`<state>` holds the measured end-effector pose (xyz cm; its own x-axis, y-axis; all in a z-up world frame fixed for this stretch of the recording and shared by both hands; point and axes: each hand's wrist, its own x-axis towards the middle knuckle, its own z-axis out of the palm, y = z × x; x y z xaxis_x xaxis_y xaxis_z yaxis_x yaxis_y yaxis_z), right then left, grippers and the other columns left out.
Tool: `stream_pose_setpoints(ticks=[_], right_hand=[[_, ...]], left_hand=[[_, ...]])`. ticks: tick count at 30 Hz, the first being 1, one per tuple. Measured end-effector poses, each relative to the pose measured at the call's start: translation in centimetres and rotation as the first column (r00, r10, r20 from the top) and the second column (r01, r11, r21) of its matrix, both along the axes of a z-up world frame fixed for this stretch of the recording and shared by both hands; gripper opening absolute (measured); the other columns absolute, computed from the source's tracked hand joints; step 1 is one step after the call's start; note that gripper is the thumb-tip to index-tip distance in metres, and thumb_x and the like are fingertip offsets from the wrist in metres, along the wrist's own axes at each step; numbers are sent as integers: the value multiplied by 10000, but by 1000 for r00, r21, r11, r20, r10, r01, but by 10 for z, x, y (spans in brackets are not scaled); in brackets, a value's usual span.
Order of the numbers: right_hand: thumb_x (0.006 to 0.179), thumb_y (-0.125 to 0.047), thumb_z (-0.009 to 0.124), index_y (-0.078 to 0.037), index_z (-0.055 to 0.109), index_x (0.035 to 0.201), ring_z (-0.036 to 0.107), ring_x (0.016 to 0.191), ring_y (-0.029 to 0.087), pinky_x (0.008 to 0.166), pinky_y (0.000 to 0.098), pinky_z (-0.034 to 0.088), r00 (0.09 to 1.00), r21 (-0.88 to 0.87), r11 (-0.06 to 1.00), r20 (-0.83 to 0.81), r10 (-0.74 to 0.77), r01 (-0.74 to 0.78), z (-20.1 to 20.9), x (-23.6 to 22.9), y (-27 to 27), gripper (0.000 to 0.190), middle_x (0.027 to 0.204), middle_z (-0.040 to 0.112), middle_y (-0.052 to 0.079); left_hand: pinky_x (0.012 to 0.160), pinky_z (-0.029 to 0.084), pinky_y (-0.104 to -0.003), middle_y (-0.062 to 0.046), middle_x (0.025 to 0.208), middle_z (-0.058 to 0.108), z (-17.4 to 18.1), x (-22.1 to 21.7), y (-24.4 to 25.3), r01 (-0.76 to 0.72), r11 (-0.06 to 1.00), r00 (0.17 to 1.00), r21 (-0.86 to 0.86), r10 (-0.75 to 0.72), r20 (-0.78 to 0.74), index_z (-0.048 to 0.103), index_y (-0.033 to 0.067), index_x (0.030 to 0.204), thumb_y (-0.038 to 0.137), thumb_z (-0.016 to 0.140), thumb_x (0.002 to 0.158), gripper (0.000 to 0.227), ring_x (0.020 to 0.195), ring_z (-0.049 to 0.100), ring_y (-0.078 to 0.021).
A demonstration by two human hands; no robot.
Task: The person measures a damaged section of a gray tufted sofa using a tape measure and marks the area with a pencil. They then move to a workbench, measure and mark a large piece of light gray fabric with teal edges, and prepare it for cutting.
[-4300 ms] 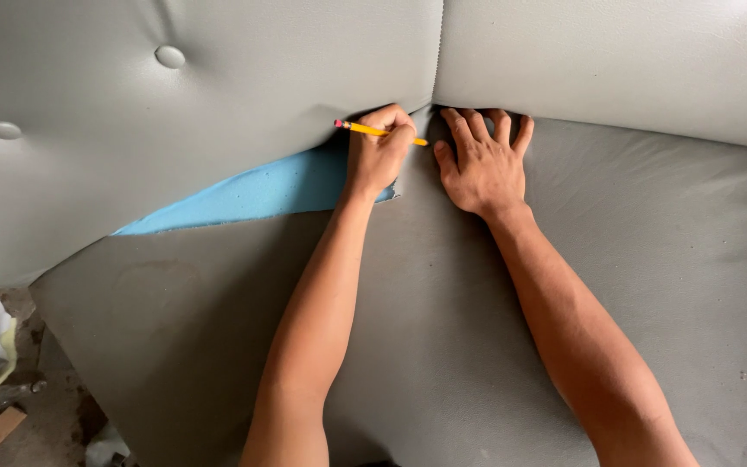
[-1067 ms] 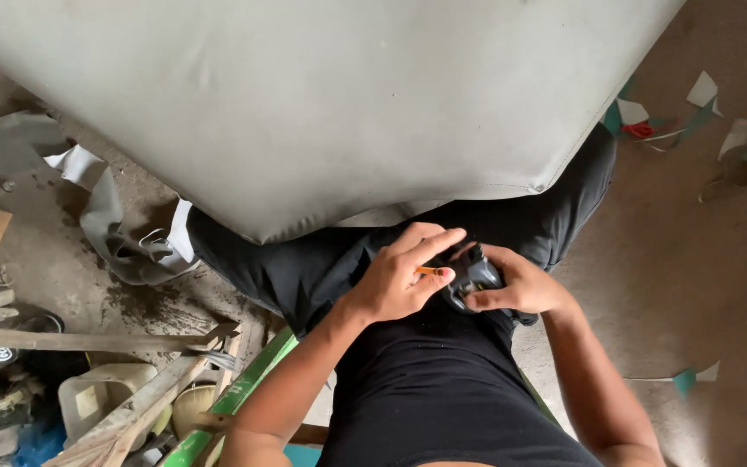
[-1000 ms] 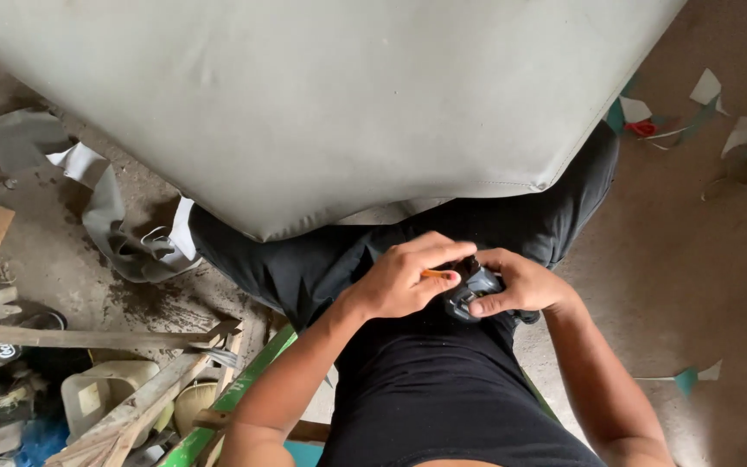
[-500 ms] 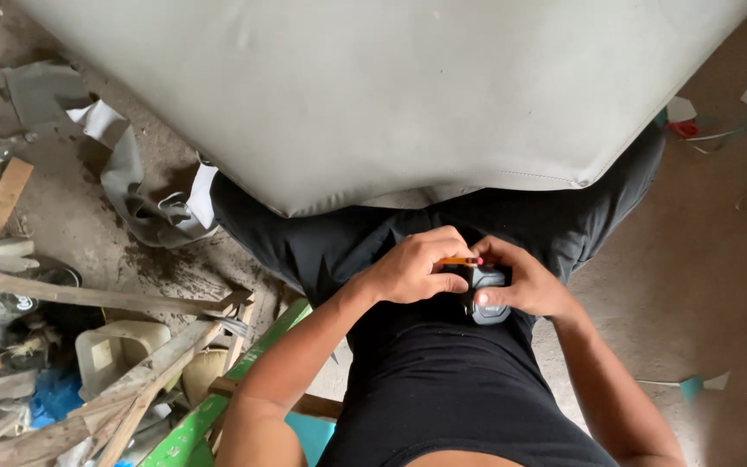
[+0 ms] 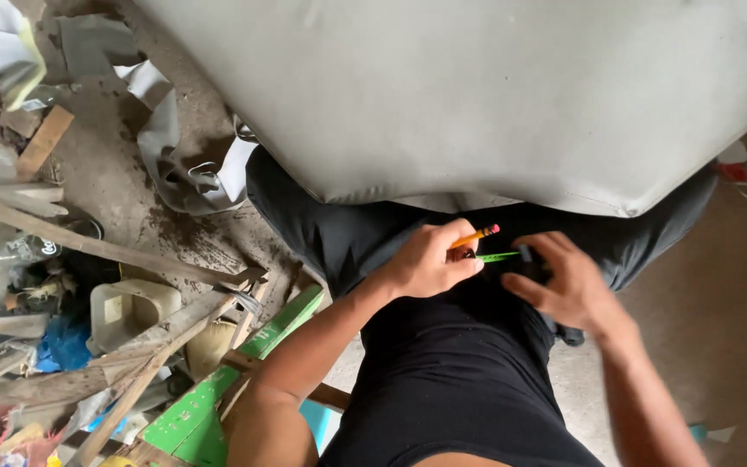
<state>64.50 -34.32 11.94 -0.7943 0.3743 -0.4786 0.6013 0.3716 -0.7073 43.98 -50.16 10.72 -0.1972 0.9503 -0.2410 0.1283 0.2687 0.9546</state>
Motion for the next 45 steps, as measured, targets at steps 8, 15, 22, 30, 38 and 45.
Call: stream_pose_setpoints(ticks=[8, 15, 22, 30, 38, 45], right_hand=[[879, -405, 847, -28, 789, 1200, 779, 1051, 279, 1010, 442, 626, 979, 726, 673, 6, 205, -145, 21, 87, 119, 499, 1114, 804, 119], [760, -98, 834, -21, 719, 1176, 656, 995, 319, 930, 447, 505, 998, 329, 944, 61, -33, 11, -90, 185, 191, 439, 1068, 679, 159], [765, -328, 909, -60, 766, 976, 633, 743, 232, 754, 356, 479, 976, 341, 940, 212, -58, -18, -99, 181, 198, 370, 782, 674, 106], [984, -419, 695, -258, 751, 1331, 693, 717, 172, 740, 301, 532, 874, 422, 867, 484, 32, -265, -68, 134, 185, 387, 744, 741, 33], [1077, -474, 502, -425, 701, 1373, 677, 1012, 133, 1028, 284, 475, 768, 394, 791, 624, 144, -468, -81, 145, 200, 359, 920, 748, -12], [1021, -483, 559, -352, 744, 1178, 698, 733, 145, 759, 292, 544, 783, 376, 789, 588, 202, -486, -86, 148, 209, 276, 799, 722, -6]], left_hand=[[673, 449, -208, 80, 806, 582, 41, -100, -36, -368, 930, 915, -14, 365, 170, 643, 163, 896, 191, 777, 866, 140, 731, 527, -44], [507, 377, -203, 7, 751, 619, -8, -163, -125, -406, 870, 854, -279, 470, 223, 690, 79, 974, 92, 827, 834, 197, 599, 513, -66], [495, 365, -245, 3, 647, 567, -21, -139, -104, -513, 700, 798, -497, 603, 26, 639, 90, 926, 96, 809, 846, 188, 551, 483, -97], [638, 556, -253, -56, 883, 755, -22, -136, -105, -608, 571, 755, -552, 631, -178, 781, 30, 1114, 177, 860, 822, 336, 777, 682, -120], [644, 569, -228, -62, 816, 772, -22, -130, -106, -649, 572, 720, -501, 675, -163, 808, 9, 1051, 132, 880, 823, 270, 697, 687, -122], [590, 507, -240, -42, 758, 746, -19, -128, -99, -642, 559, 730, -525, 654, -197, 810, 27, 1008, 169, 883, 813, 252, 600, 603, -110]])
